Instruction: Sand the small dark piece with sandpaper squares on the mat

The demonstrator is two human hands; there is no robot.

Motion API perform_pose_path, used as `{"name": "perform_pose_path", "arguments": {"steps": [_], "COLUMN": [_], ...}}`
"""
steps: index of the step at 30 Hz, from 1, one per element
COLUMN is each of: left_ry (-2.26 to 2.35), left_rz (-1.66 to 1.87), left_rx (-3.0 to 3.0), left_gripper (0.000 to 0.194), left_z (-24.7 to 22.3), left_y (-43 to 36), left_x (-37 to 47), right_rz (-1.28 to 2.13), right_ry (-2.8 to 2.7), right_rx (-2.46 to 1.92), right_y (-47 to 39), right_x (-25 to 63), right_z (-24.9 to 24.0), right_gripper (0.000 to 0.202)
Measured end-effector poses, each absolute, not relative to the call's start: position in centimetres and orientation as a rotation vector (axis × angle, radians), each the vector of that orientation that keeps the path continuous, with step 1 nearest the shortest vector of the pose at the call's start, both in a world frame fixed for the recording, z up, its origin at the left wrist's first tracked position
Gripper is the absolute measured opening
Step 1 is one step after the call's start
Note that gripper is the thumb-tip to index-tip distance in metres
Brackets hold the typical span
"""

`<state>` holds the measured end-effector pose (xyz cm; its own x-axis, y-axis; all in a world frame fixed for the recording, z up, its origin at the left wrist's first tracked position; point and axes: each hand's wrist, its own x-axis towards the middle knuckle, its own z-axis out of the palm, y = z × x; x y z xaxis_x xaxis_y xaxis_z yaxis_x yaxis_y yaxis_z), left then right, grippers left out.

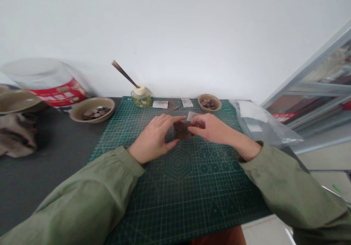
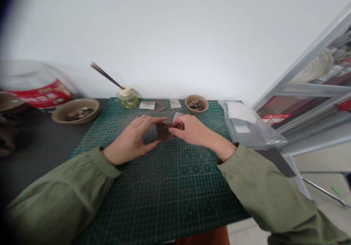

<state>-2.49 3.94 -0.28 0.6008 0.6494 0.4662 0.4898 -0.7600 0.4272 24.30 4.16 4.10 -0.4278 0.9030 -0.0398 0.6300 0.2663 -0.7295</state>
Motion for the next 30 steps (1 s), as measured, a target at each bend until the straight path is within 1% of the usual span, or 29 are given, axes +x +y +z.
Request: {"name": "perform_pose_path", "arguments": {"steps": [4, 6, 8, 12, 16, 17, 19, 23, 26, 30], "left_ry": [1.018, 1.052, 1.064, 1.079, 1.100, 1.102, 1.102, 1.109, 1.107, 1.091], "left_rz": [1.009, 1.018, 0.993, 0.953, 0.945, 0.942, 0.940, 0.952, 0.960, 0.962], "left_rx": [2.410, 2.333, 2.295, 2.283, 2.305, 2.311, 2.321, 2.338, 2.348, 2.356], "left_gripper": [0.075, 0.070, 0.060, 0.051, 0.048, 0.047, 0.045, 0.044, 0.043, 0.042], "left_z": [-0.5, -0.7, -0.7, -0.6, -0.6, -0.7, -0.8, -1.0, -1.1, -1.2], "left_y": [4.0, 4.1, 4.2, 4.3, 4.4, 4.4, 4.4, 4.6, 4.7, 4.7], "left_x": [-2.5, -2.5, -2.6, -2.6, -2.5, -2.5, -2.5, -2.6, -2.6, -2.6], "right_rz": [0.929, 0.929, 0.914, 0.750, 0.597, 0.586, 0.578, 0.416, 0.302, 0.273], "right_ry": [-2.045, -2.004, -1.973, -1.886, -1.834, -1.844, -1.885, -1.895, -1.928, -2.090], "right_rx": [-1.412, -1.407, -1.403, -1.453, -1.580, -1.621, -1.703, -1.824, -1.855, -1.818], "right_y": [3.9, 3.7, 3.8, 5.8, 10.4, 11.5, 13.6, 15.8, 16.0, 15.7], "right_x": [24.3, 24.3, 24.7, 27.7, 32.3, 33.2, 34.6, 35.9, 36.3, 36.2], "right_z": [2.4, 1.7, 1.5, 3.1, 5.4, 5.7, 5.8, 5.2, 5.1, 5.3], "right_gripper": [0.023, 0.027, 0.031, 0.034, 0.025, 0.025, 0.026, 0.015, 0.022, 0.035]}}
